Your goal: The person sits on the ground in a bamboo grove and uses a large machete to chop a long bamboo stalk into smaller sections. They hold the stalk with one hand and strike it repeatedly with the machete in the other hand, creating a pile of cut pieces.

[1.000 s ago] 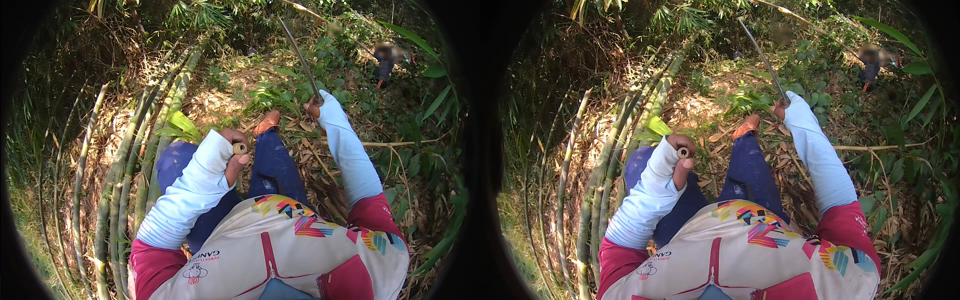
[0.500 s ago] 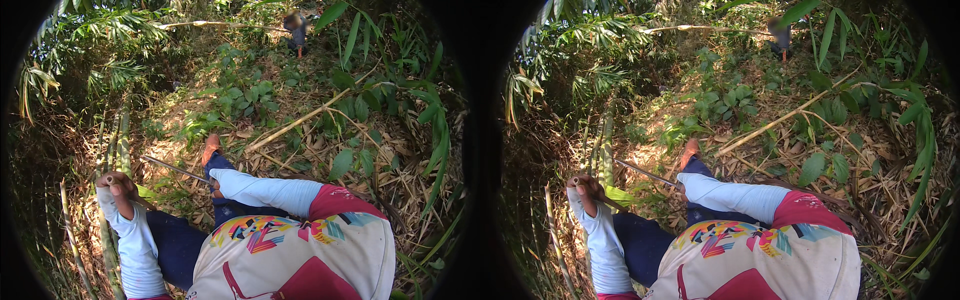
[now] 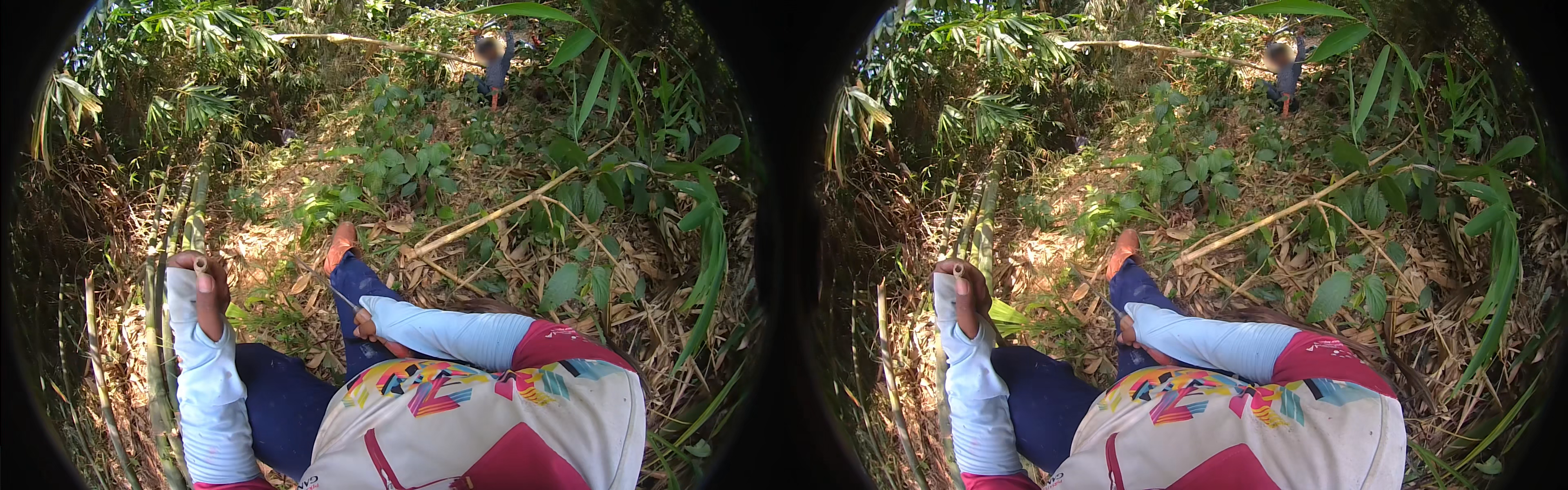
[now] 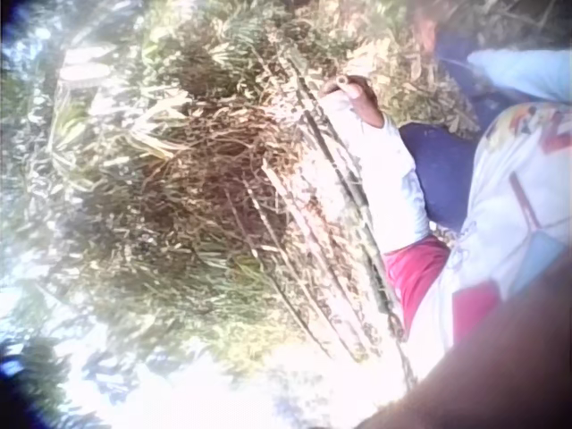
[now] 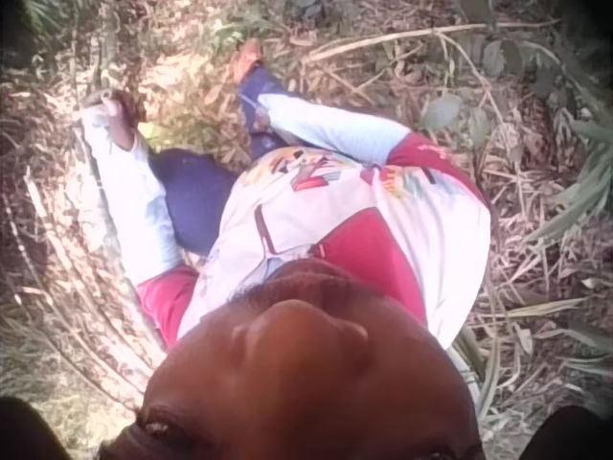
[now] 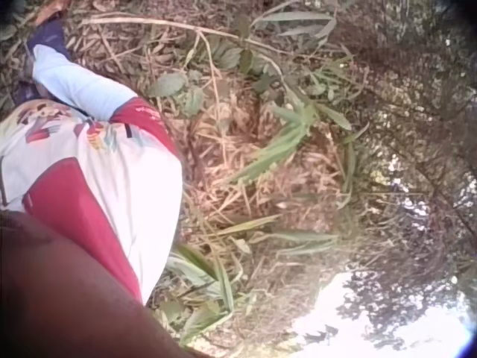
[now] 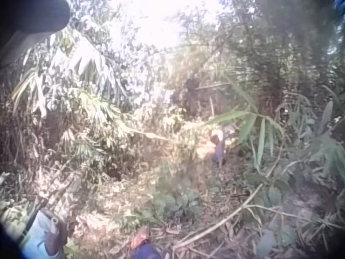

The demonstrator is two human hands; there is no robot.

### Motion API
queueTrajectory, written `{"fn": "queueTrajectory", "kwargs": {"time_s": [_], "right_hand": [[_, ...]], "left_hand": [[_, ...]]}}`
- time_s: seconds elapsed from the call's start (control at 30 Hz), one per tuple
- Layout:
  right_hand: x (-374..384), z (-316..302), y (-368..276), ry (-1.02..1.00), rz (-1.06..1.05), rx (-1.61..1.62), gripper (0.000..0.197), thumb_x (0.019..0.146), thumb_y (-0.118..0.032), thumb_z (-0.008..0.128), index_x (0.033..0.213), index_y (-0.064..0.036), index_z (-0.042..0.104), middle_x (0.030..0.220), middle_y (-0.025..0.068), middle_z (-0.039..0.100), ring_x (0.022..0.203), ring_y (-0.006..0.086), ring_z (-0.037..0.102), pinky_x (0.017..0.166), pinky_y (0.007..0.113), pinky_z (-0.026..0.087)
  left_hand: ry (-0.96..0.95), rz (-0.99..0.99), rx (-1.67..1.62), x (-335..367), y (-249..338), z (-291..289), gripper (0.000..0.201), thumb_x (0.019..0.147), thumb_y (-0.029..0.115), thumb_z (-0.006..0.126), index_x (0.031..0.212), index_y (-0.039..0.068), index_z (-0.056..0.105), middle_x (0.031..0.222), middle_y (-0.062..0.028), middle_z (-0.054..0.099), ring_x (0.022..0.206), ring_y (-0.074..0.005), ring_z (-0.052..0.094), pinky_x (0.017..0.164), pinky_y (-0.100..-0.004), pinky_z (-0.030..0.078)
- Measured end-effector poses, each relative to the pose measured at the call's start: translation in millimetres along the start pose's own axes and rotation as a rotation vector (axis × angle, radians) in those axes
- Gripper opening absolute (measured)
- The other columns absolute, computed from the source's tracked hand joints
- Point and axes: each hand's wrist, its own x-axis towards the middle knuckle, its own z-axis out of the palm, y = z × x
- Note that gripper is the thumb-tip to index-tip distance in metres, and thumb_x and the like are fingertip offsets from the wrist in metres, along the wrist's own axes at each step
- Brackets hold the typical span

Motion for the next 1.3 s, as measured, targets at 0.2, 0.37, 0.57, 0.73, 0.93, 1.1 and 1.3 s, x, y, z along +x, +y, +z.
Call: {"fn": "queueTrajectory", "kwargs": {"time_s": [0.2,0.37,0.57,0.73,0.93,1.1,1.3], "right_hand": [[3,13,-14,-0.045,-0.14,0.412,0.035,0.074,-0.01,0.069,0.103,0.0002,0.054,0.073,0.0055,0.06,0.057,0.012,0.054,0.05,0.026,0.043],[17,35,5,-0.029,-0.078,0.395,0.026,0.078,-0.01,0.067,0.099,-0.0014,0.054,0.073,0.0051,0.059,0.056,0.0118,0.053,0.048,0.026,0.042],[17,26,9,0.001,0.099,0.33,0.026,0.077,-0.01,0.065,0.099,-0.002,0.054,0.072,0.0055,0.059,0.058,0.0133,0.055,0.05,0.027,0.045],[19,20,13,0.064,0.075,0.284,0.027,0.076,-0.011,0.066,0.099,-0.0021,0.054,0.072,0.0058,0.059,0.058,0.0138,0.056,0.05,0.028,0.046],[-8,16,16,0.25,-0.074,0.455,0.021,0.072,-0.018,0.067,0.08,0.0002,0.059,0.066,0.0072,0.061,0.052,0.0166,0.055,0.048,0.03,0.044],[10,20,29,0.171,-0.024,0.524,0.021,0.073,-0.014,0.067,0.084,-0.0004,0.056,0.068,0.0074,0.06,0.053,0.0159,0.055,0.049,0.029,0.045],[-7,13,16,0.168,0.049,0.547,0.024,0.073,-0.011,0.068,0.089,-0.0013,0.053,0.068,0.0078,0.059,0.054,0.0156,0.055,0.049,0.029,0.045]], "left_hand": [[-0.034,0.019,0.074,-14,5,4,0.033,0.091,0.04,0.059,0.097,0.008,0.052,0.072,-0.0003,0.05,0.058,-0.0063,0.041,0.048,-0.0207,0.032],[-0.042,-0.015,0.086,-19,11,11,0.031,0.095,0.036,0.054,0.098,0.005,0.057,0.07,0.0,0.048,0.06,-0.0077,0.044,0.053,-0.0216,0.034],[-0.078,-0.054,0.183,-24,14,12,0.021,0.094,0.026,0.055,0.093,0.005,0.054,0.071,0.0023,0.045,0.063,-0.0057,0.038,0.056,-0.0214,0.029],[-0.164,-0.013,0.288,-27,54,48,0.006,0.085,0.006,0.055,0.086,0.006,0.049,0.074,0.0019,0.045,0.065,-0.0057,0.037,0.06,-0.0208,0.032],[-0.426,-0.161,-0.051,-38,127,103,0.026,0.076,0.008,0.065,0.097,0.004,0.053,0.079,0.0009,0.051,0.062,-0.0049,0.04,0.058,-0.0193,0.032],[-0.793,-0.012,-0.229,-55,134,129,0.029,0.076,0.011,0.066,0.099,0.004,0.051,0.079,0.0004,0.051,0.062,-0.0056,0.041,0.058,-0.02,0.033],[-0.988,0.13,-0.233,-66,123,140,0.032,0.076,0.014,0.067,0.101,0.004,0.05,0.079,-0.0003,0.051,0.062,-0.0066,0.042,0.058,-0.0209,0.035]]}}
